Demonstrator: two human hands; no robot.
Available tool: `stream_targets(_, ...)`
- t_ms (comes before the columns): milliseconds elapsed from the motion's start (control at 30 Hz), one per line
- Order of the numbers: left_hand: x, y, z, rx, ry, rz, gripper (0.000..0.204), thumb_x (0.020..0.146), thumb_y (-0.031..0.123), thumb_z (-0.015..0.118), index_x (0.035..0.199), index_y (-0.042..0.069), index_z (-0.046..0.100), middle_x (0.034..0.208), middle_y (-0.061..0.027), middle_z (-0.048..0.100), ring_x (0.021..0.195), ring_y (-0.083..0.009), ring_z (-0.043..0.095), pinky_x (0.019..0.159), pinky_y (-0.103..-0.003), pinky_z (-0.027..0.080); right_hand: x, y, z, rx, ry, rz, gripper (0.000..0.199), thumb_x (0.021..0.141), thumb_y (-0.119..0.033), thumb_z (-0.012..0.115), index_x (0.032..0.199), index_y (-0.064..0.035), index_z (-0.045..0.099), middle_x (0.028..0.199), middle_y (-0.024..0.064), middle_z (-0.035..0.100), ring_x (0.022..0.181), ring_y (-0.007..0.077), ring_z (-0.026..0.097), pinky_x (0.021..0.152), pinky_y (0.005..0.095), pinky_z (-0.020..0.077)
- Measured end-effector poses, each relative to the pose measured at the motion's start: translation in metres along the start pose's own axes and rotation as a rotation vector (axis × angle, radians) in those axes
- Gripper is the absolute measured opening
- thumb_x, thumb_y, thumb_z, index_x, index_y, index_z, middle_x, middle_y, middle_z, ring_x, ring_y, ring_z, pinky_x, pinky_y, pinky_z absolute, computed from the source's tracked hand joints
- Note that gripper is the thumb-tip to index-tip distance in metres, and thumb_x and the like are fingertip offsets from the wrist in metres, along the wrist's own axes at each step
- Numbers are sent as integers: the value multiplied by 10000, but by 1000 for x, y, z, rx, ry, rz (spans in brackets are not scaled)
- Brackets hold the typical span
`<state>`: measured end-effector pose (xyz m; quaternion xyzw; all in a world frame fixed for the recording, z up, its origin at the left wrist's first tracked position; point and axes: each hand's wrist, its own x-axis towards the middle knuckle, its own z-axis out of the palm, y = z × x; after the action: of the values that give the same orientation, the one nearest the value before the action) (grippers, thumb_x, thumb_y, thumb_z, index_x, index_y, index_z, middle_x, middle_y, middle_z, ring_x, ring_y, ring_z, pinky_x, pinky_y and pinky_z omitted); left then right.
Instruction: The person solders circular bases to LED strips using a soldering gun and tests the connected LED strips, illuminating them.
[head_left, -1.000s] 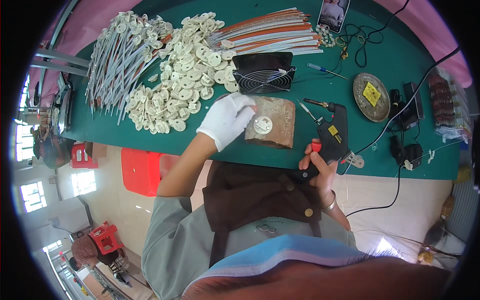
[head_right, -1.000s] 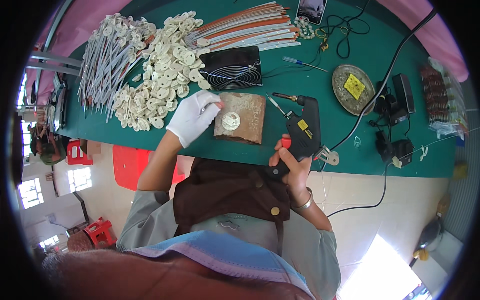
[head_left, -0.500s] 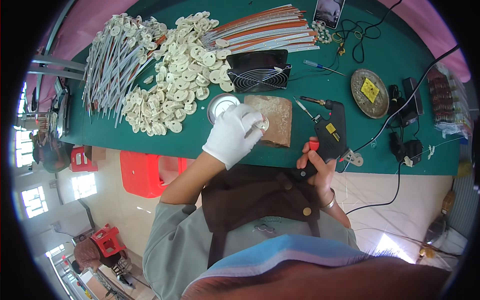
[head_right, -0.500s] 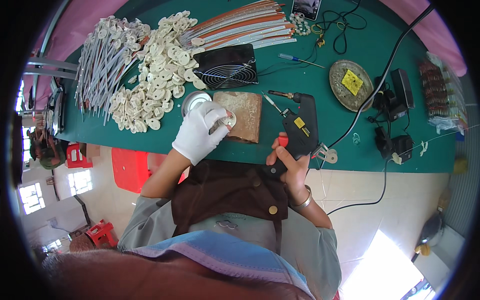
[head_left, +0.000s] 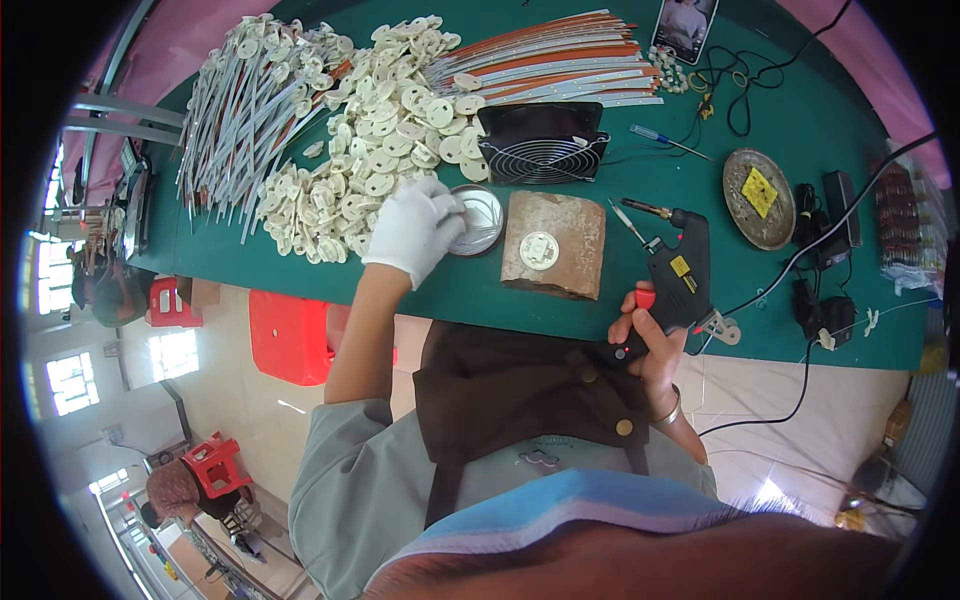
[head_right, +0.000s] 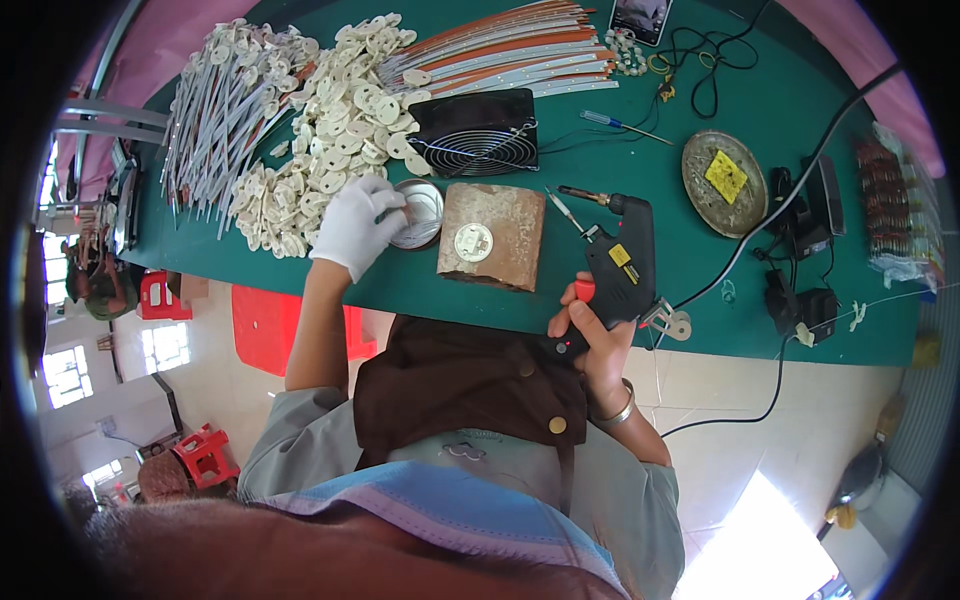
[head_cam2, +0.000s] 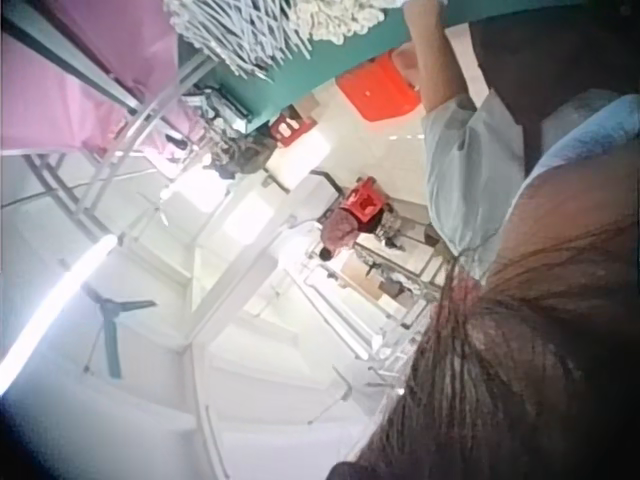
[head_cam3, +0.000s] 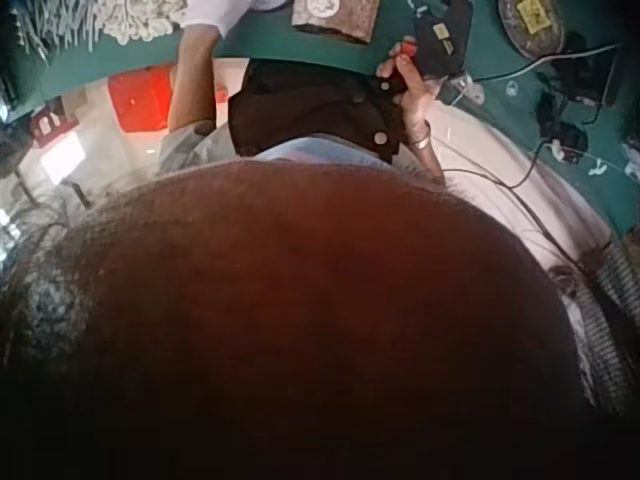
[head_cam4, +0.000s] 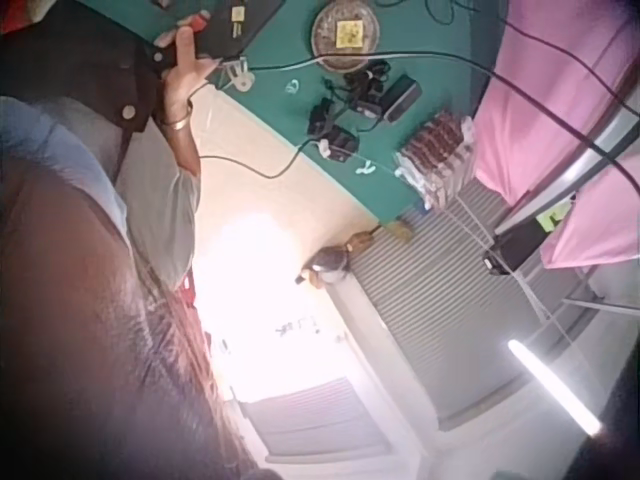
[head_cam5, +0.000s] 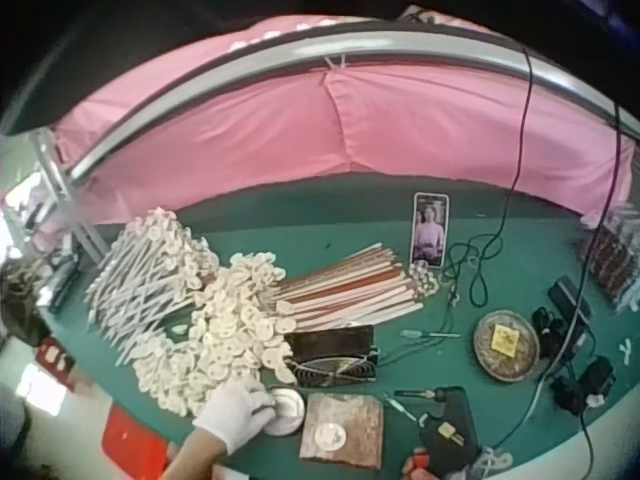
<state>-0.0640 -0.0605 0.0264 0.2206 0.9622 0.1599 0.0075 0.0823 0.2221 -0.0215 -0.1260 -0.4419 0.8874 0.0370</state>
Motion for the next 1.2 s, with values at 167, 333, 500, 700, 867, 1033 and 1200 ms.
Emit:
stream_targets(167, 8, 11, 12, -8, -147, 17, 131, 759, 180, 647, 838, 78, 666, 934, -99, 595, 917, -309, 559, 804, -406, 476, 1, 1, 1, -7, 21, 6, 322, 843, 21, 532, 1150, 75, 450, 891, 138, 561, 588, 189, 571, 554, 334, 503)
stream_targets(333, 9, 7, 13, 36, -169, 70, 105, 788, 162, 600, 820, 83, 661, 898, -104, 596, 892, -315, 555, 769, -408, 484, 0, -1, 2, -31, 37, 7, 328, 836, 32, 525, 1153, 70, 452, 893, 138, 562, 591, 189, 573, 553, 332, 503)
stream_targets(500, 1, -2, 18, -140, -95, 38, 80, 784, 146, 609, 784, 82, 656, 845, -100, 603, 851, -314, 563, 742, -409, 483, 0, -1, 3, -10, 49, 17, 337, 832, 32, 527, 1160, 62, 456, 904, 139, 561, 589, 191, 574, 550, 327, 500)
stream_targets(700, -6, -5, 27, -409, 121, -76, 84, 819, 88, 611, 893, 48, 615, 846, -122, 623, 775, -306, 605, 693, -358, 487, -1, -1, 1, 29, 29, 18, 342, 833, 4, 551, 1156, 63, 456, 898, 142, 557, 553, 181, 553, 513, 320, 480)
stream_targets(867, -13, 10, 26, -477, 192, -227, 113, 820, 22, 605, 932, 28, 593, 880, -110, 653, 788, -178, 643, 692, -293, 503, -1, 2, -3, 95, 31, 24, 353, 828, -29, 563, 1153, 60, 457, 890, 145, 549, 520, 175, 523, 484, 313, 453)
stream_targets(1033, -18, 67, 24, -451, 326, 232, 151, 762, -10, 634, 877, 59, 564, 956, -119, 629, 854, -280, 629, 727, -343, 499, -3, -1, -4, 138, 29, 35, 353, 834, -67, 551, 1148, 62, 456, 883, 156, 542, 510, 175, 514, 476, 307, 442)
stream_targets(1200, -10, 72, 30, -240, 227, 311, 204, 709, 54, 648, 871, 116, 541, 968, -52, 599, 808, -308, 574, 679, -403, 482, -8, -4, -2, 74, 6, 41, 393, 869, -192, 537, 1165, 51, 449, 872, 161, 525, 454, 165, 469, 425, 302, 395)
